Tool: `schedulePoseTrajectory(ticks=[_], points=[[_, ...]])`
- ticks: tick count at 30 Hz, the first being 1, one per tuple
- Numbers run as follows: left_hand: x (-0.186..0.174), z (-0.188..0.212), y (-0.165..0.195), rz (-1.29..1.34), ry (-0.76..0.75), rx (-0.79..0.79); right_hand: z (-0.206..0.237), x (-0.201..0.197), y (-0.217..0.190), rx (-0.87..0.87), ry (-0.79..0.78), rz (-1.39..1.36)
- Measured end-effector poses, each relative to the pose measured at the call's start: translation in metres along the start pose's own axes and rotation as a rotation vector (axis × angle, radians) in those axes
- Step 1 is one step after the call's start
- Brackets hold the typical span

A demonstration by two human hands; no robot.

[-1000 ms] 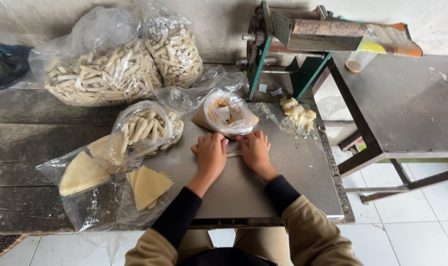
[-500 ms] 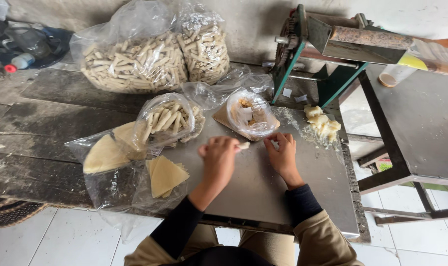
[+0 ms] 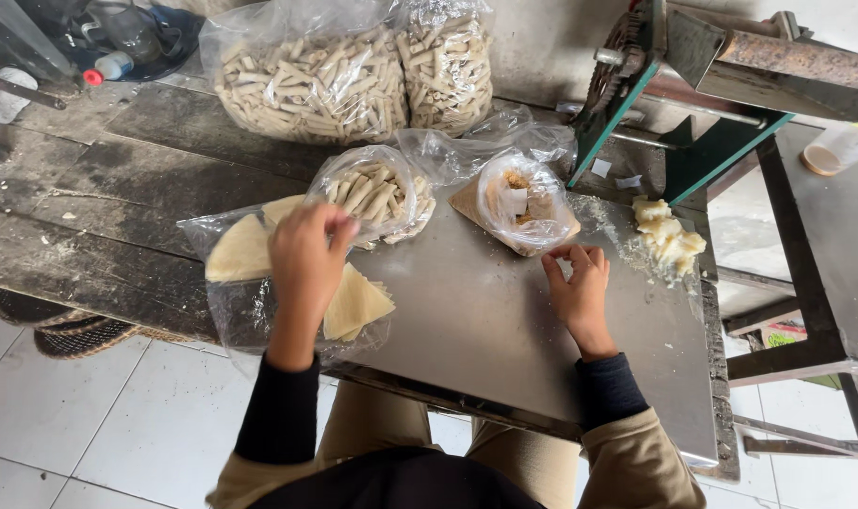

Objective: The person places a small amount of filling onto thin triangular wrappers, folds them into sealed packets, and stacks them on the table. The person handles wrappers and filling by hand, repeatedly repeating the same folding sequence.

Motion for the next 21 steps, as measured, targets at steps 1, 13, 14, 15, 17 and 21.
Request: schedulePoseTrajectory(ticks=[1,13,14,15,17,21], points=[[0.000,0.016,-0.007,-0.136,-0.057,-0.029,-0.001,0.000,-0.003,-0.012,-0.018,-0.002],[0.023,0.044,-0.018,-0.281,-0.516,-0.166,-0.002,0.007,-0.008,-0.004,-0.092,-0.039],[0.022,0.044,-0.017,-0.265,-0.505,-0.128,-0.002,0.007,-0.007,0.000,-0.098,-0.039],[0.021,0.044,-0.016,-0.250,-0.492,-0.093,-0.003,0.009,-0.006,0.002,-0.104,-0.042],[0.020,0.046,-0.016,-0.259,-0.490,-0.033,-0.003,0.011,-0.004,0.020,-0.118,-0.022],[0.017,0.045,-0.012,-0.310,-0.501,0.090,-0.004,0.013,-0.005,0.039,-0.136,-0.022]])
Point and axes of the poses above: each hand's wrist, its own z-axis away from the middle knuckle, its own x-axis out of the palm, y = z × x, the point moved 5 cm from there along -z, towards the middle knuckle, and after that the axes turned 5 degrees about -z, right-handed, at the moved point
